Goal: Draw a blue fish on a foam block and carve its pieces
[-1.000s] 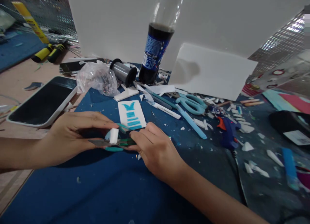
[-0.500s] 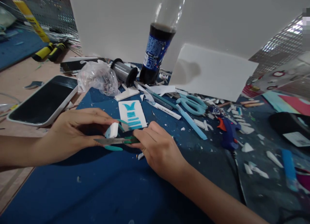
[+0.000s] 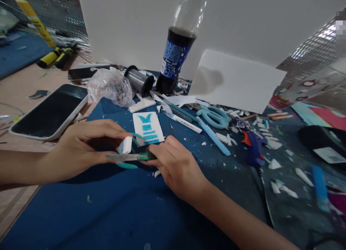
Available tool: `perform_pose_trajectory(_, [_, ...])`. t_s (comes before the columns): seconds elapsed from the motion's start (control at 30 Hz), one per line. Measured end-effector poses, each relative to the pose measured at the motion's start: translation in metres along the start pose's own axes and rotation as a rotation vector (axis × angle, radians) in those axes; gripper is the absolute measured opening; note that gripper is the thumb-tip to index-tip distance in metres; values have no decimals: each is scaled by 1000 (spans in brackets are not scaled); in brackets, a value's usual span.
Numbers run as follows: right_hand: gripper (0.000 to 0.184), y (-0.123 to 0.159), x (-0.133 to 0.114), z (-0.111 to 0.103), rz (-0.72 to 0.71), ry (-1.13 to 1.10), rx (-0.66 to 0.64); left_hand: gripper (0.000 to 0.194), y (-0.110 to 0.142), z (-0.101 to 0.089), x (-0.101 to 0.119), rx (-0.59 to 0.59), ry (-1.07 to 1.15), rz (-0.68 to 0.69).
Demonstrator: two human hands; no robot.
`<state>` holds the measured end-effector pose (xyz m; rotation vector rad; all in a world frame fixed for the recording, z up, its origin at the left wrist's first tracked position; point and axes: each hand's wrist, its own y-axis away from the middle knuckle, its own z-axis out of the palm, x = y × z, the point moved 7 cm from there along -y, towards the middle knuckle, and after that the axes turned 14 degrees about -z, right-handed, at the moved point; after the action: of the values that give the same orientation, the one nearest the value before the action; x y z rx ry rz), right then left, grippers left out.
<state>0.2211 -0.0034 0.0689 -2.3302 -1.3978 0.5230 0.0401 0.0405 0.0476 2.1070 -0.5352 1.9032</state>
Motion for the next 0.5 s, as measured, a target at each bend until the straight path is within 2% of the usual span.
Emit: perform_pose_trajectory(0.5, [27, -1, 0, 1, 22, -3, -17, 32, 2, 0, 2, 0, -84, 95])
